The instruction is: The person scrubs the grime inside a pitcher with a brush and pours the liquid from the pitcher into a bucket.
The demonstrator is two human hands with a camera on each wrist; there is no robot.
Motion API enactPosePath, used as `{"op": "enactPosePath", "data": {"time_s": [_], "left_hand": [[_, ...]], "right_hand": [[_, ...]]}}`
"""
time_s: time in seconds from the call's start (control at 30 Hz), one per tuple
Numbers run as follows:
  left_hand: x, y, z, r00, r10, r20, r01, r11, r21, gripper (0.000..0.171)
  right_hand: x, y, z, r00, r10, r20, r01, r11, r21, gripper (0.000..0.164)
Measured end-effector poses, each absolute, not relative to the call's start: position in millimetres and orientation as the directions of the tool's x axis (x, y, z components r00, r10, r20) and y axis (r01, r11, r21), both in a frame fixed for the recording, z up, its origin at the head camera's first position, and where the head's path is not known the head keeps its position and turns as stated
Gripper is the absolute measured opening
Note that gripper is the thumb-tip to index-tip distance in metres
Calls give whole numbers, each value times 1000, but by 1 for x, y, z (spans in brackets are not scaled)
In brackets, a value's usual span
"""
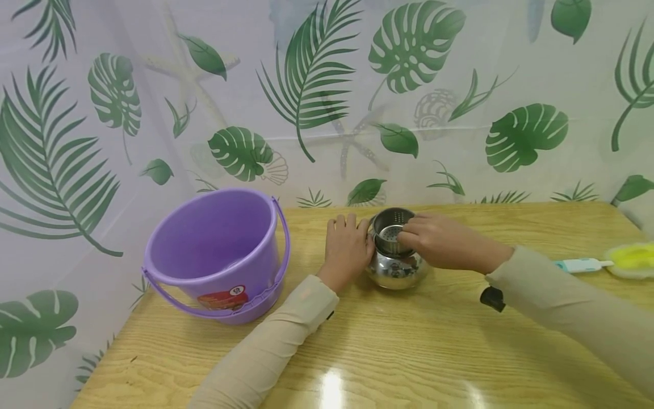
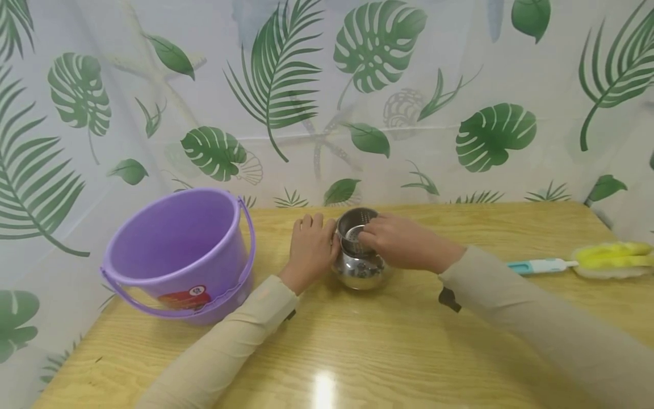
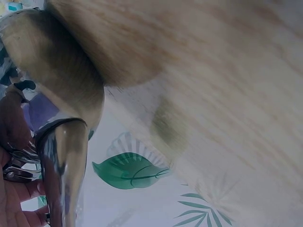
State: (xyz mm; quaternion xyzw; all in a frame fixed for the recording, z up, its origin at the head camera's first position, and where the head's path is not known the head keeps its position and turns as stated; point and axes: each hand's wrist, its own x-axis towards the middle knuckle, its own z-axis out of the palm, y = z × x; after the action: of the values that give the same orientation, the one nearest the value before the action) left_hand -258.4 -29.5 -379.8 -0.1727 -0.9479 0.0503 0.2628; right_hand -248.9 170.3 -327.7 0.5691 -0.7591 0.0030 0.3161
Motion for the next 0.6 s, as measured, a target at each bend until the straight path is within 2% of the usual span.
{"op": "enactPosePath", "data": {"time_s": [0.6], "left_hand": [[-260,-30,-382,-779,361,512,303,932,-196,19]], "right_hand": [[-243,197,-304,-149,-841,520,-847,380,372,14]]}}
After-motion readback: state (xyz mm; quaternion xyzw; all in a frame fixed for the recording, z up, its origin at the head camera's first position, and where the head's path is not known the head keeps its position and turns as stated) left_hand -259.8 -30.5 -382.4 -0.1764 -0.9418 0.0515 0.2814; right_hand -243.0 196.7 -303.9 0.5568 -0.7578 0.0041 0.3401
